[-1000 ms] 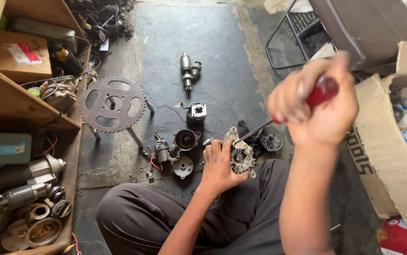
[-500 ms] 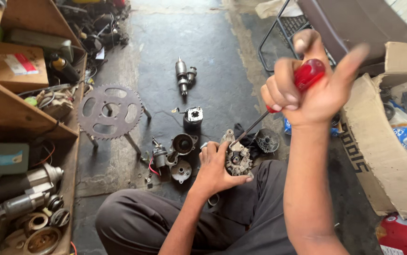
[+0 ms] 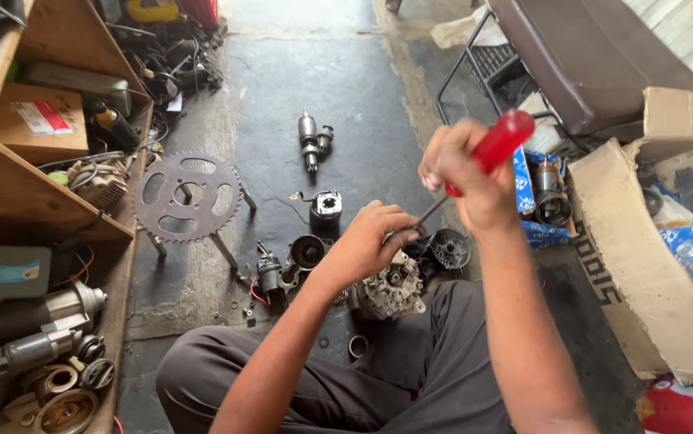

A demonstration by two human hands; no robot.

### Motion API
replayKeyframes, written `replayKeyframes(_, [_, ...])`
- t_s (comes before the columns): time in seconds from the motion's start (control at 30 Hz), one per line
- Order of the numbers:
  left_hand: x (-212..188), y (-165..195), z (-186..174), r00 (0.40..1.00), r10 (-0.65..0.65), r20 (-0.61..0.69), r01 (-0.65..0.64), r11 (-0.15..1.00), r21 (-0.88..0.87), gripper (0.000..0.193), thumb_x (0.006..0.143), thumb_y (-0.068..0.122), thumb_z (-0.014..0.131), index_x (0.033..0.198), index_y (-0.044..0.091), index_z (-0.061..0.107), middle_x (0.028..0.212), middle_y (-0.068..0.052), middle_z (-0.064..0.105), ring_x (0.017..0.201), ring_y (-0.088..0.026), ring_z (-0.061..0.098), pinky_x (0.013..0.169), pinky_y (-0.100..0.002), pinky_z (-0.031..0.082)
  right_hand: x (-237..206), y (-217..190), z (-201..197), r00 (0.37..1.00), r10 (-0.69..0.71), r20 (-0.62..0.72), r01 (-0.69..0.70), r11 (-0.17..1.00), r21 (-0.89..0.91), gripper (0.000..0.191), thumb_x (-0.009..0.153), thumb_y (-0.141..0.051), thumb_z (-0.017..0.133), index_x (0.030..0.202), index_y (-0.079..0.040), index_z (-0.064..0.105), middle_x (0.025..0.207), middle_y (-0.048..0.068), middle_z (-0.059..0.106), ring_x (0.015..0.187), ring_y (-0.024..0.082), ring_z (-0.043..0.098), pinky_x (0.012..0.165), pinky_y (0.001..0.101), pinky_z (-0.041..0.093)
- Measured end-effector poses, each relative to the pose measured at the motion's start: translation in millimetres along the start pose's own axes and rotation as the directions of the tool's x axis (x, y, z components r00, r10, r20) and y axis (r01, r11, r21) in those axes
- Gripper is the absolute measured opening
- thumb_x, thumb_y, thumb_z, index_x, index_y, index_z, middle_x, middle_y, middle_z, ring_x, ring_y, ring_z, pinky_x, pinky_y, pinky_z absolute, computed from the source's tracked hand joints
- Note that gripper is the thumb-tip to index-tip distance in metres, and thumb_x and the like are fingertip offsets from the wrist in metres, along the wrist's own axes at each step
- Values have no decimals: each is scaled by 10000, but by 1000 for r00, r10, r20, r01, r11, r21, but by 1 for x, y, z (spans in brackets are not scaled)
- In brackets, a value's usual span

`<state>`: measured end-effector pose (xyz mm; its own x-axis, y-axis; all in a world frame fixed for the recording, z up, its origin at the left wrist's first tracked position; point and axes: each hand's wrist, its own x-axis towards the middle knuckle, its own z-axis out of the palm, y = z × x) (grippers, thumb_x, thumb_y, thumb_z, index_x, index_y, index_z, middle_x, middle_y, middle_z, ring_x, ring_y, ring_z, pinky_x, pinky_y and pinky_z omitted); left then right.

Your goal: The person sits on the floor and uses a red-handled screwdriver to pry and adjust components inside a disassembled engine casing. They rotate the part to access different areas and continue prying at internal mechanisms.

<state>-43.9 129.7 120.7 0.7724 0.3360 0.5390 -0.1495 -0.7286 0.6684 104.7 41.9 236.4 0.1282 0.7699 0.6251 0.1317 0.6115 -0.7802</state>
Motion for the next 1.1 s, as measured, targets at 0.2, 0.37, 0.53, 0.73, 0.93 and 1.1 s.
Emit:
replayKeyframes(0.2, [5,-1,12,974,-169,-151,165,986,-37,450,750,349,908,777,33,589,772,-77,591,780,-268,554,728,-407,448,-27,-2,6,881,442,-169,-458,708,-537,231,913,-231,767,827,-39,671,678,-18,568,625,126,511,590,302,396])
replayKeyframes(0.37, [-9,-11,14,953,-295,-70,277,940,-198,433,684,310,901,899,27,654,761,-97,575,696,-263,562,637,-391,481,-34,0,11,846,480,-231,-480,499,-721,148,905,-153,737,983,-56,656,635,-66,550,625,88,570,603,282,453])
replayKeyframes(0.53, [-33,-29,6,936,-332,119,342,936,-83,331,788,204,752,1096,83,730,834,-101,658,752,-256,633,724,-369,528,-40,3,0,844,535,-35,-489,742,-459,153,795,-72,722,877,-28,601,749,-16,621,687,80,618,622,260,512])
replayKeyframes(0.73, [-46,-27,27,968,-252,14,245,951,187,278,755,207,758,1008,104,706,872,-118,672,858,-340,640,784,-467,496,-49,13,6,929,331,-167,-343,598,-724,152,839,-111,787,813,-32,660,723,11,600,641,96,574,569,272,453])
replayKeyframes(0.93, [-46,-17,29,964,-262,-44,259,888,380,248,762,200,760,954,77,662,921,-126,653,941,-359,621,807,-502,458,-55,21,1,682,633,-365,-724,515,-459,185,953,-120,721,1120,-123,641,624,73,544,552,122,429,506,313,327])
replayKeyframes(1.1, [-50,-15,34,977,-195,-89,214,917,337,309,706,179,757,979,69,662,929,-120,650,939,-354,619,812,-488,466,-58,26,-9,878,467,-105,-460,762,-456,144,806,-29,703,928,-55,633,758,-56,545,640,16,504,554,222,416])
